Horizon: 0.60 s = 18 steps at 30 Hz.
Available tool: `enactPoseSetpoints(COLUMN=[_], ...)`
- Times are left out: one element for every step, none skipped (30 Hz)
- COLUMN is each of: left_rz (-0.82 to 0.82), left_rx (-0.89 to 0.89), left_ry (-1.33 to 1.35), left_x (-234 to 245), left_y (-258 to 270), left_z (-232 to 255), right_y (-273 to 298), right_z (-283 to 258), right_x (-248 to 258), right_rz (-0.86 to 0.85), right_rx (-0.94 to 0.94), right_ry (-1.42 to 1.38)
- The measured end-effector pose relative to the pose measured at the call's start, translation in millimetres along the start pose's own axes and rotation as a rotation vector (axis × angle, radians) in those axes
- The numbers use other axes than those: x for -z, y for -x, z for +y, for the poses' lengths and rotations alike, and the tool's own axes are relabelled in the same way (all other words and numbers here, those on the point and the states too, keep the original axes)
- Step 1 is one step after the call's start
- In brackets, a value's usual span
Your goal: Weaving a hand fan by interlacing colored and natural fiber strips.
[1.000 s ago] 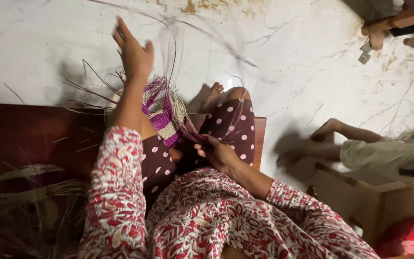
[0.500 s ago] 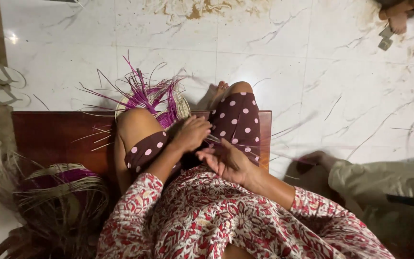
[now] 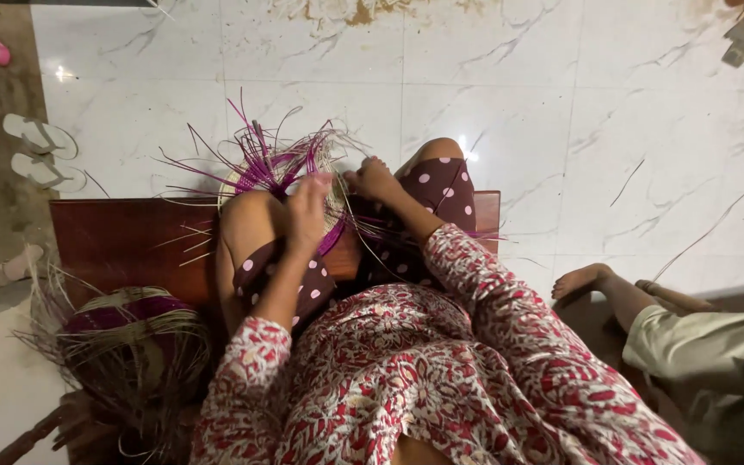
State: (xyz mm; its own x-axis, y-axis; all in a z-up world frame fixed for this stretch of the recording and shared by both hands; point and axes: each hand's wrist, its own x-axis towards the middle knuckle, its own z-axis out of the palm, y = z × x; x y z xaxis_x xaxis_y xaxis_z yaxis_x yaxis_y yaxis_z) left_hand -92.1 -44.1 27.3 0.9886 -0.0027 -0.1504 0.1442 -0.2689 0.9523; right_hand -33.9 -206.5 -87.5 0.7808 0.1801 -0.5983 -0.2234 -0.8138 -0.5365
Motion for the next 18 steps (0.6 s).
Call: enactPoseSetpoints(left_rz=[0.089, 0.087, 0.099, 0.110, 0.106, 0.036, -0.033, -0.035, -0.099, -0.164, -0.164, -0.252, -0.340, -0.340, -0.316, -0.291, -0.295, -0.244], left_rx=[0.053, 0.056, 0.020, -0.016, -0.016, -0.056, -0.097, -0.097, -0.153, -0.209, -0.208, -0.117, -0.024, -0.023, -0.018, -0.014, -0.011, 0.041], left_ry=[-0.107, -0.111, -0.084, -0.057, -0.057, -0.170, -0.281, -0.278, -0.419, -0.560, -0.556, -0.636, -0.716, -0.715, -0.682, -0.648, -0.647, -0.504], left_x=[9, 12, 15, 18, 20, 22, 23, 19, 14, 9, 5, 1, -2, -4, -6, -8, -8, -7], left_y=[-12, -20, -29, -38, -40, -42, -44, -54, -62, -69, -69, -68, -67, -72, -75, -78, -85, -92], left_z=[2, 5, 9, 12, 21, 31, 40, 3, -35, -73, -69, -65, -61, -60, -59, -59, -39, -18], right_y=[-20, 2, 23, 44, 40, 36, 32, 41, 50, 60, 55, 50, 45, 38, 30, 23, 17, 12], right_z=[17, -2, -21, -40, -36, -32, -27, -36, -45, -53, -50, -46, -44, -40, -36, -31, -27, -23], right_x=[-26, -10, 6, 22, 19, 16, 13, 29, 45, 61, 57, 54, 50, 49, 47, 46, 40, 34], right_rz=[0.016, 0.014, -0.044, -0.102, -0.101, -0.069, -0.035, -0.033, -0.060, -0.087, -0.086, -0.087, -0.089, -0.090, -0.062, -0.036, -0.037, -0.026], right_rx=[-0.022, -0.023, -0.069, -0.115, -0.118, -0.175, -0.231, -0.234, -0.284, -0.334, -0.337, -0.321, -0.303, -0.304, -0.238, -0.172, -0.176, -0.071], right_ry=[-0.027, -0.031, -0.208, -0.385, -0.388, -0.602, -0.812, -0.812, -0.873, -0.935, -0.932, -1.090, -1.249, -1.248, -1.104, -0.959, -0.960, -0.684])
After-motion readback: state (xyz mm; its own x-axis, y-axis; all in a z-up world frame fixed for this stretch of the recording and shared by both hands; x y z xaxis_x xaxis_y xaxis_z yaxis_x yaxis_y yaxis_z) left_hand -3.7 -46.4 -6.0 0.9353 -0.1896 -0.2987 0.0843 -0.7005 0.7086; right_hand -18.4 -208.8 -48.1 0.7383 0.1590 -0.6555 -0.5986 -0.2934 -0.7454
